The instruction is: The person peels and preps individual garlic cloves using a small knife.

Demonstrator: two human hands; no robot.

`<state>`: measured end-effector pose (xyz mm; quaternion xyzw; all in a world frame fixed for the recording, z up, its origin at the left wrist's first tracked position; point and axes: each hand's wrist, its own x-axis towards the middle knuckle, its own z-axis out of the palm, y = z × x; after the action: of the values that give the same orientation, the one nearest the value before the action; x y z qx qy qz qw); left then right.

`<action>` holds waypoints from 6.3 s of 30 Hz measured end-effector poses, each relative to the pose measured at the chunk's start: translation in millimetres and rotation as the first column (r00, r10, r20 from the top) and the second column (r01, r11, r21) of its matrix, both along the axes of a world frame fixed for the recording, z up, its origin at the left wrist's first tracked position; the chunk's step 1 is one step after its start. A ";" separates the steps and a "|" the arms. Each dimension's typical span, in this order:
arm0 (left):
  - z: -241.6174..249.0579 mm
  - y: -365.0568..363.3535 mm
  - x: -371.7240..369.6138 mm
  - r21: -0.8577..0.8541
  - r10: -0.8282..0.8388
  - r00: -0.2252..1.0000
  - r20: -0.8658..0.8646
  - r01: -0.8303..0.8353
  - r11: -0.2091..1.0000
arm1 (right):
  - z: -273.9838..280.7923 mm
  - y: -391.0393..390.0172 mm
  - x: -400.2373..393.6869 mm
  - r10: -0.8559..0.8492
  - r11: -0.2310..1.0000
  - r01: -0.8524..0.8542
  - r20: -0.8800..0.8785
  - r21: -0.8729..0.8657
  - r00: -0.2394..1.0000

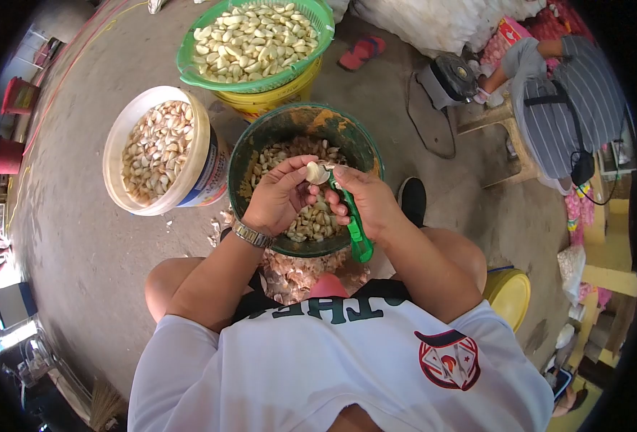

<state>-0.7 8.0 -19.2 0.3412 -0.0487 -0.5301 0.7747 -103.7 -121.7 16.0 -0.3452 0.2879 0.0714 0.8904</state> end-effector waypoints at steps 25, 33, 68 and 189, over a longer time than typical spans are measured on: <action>6.3 -4.1 -8.6 0.121 0.195 0.975 0.108 -0.207 0.971 | -1.9 13.0 -1.1 0.028 0.926 0.017 0.114 -0.377 0.993; 1.7 -0.6 -10.7 0.145 0.158 0.969 0.188 -0.187 0.972 | -10.7 13.8 1.6 0.157 0.798 -0.060 0.111 -0.600 0.981; 9.0 2.4 -7.9 0.088 0.106 0.944 0.311 -0.140 0.986 | 8.0 1.0 -2.3 0.027 0.998 -0.025 0.035 -0.057 0.999; 21.9 8.8 -12.9 0.350 -0.145 0.586 0.798 -0.253 0.902 | 1.5 6.7 -20.0 0.371 0.585 -0.203 0.036 -0.785 0.928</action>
<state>-13.6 16.8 2.7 0.7065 -0.2669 -0.2889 0.5884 -123.7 -115.1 17.5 -0.7381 0.1417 0.0511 0.6576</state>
